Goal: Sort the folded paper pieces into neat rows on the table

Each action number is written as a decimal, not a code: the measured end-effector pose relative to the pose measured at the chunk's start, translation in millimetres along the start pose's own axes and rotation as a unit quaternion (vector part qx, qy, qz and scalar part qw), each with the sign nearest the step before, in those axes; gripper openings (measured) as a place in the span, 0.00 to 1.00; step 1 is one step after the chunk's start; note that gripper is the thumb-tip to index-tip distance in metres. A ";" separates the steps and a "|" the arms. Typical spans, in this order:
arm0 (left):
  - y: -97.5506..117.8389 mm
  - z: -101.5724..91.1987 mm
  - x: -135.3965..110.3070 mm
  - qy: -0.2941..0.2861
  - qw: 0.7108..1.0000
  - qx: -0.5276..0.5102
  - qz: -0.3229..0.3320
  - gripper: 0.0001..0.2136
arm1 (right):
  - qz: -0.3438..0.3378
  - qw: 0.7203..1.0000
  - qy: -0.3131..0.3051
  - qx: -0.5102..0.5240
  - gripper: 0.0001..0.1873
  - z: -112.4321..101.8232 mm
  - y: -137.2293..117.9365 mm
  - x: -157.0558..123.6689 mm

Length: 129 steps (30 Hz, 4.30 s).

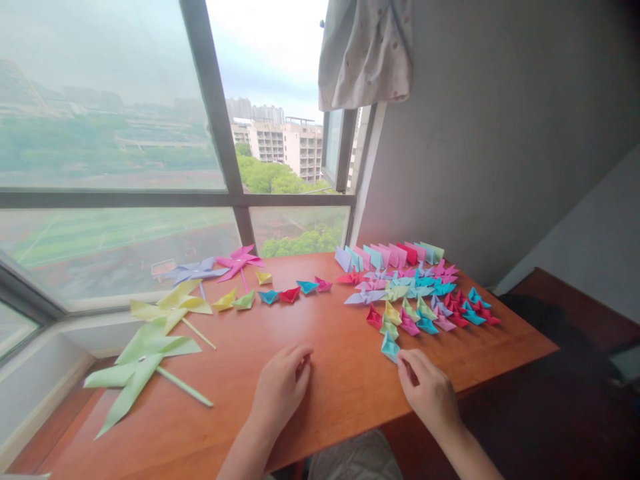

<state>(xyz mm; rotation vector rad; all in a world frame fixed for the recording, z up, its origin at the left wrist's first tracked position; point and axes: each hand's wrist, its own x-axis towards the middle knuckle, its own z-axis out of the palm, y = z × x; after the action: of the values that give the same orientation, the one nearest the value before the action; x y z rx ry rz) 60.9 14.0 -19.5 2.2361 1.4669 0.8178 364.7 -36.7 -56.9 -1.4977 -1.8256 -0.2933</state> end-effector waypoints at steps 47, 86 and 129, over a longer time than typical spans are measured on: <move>-47.9 -49.4 62.1 0.098 0.986 0.048 -0.129 0.13 | 0.037 0.963 -0.184 0.191 0.13 42.9 -89.1 35.8; -24.1 -39.8 52.3 0.034 0.997 -0.057 -0.046 0.07 | 0.073 0.956 -0.145 0.244 0.14 47.1 -85.0 34.5; -8.7 -8.9 -6.9 -0.004 0.995 -0.093 -0.032 0.09 | 0.098 0.978 0.038 -0.181 0.16 -6.7 21.2 -3.2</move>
<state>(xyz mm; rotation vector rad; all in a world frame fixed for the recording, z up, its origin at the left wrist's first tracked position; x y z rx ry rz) 47.0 10.9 -19.5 2.0427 1.3897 0.8857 387.0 -37.0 -60.1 -1.8733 -1.6067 -0.6022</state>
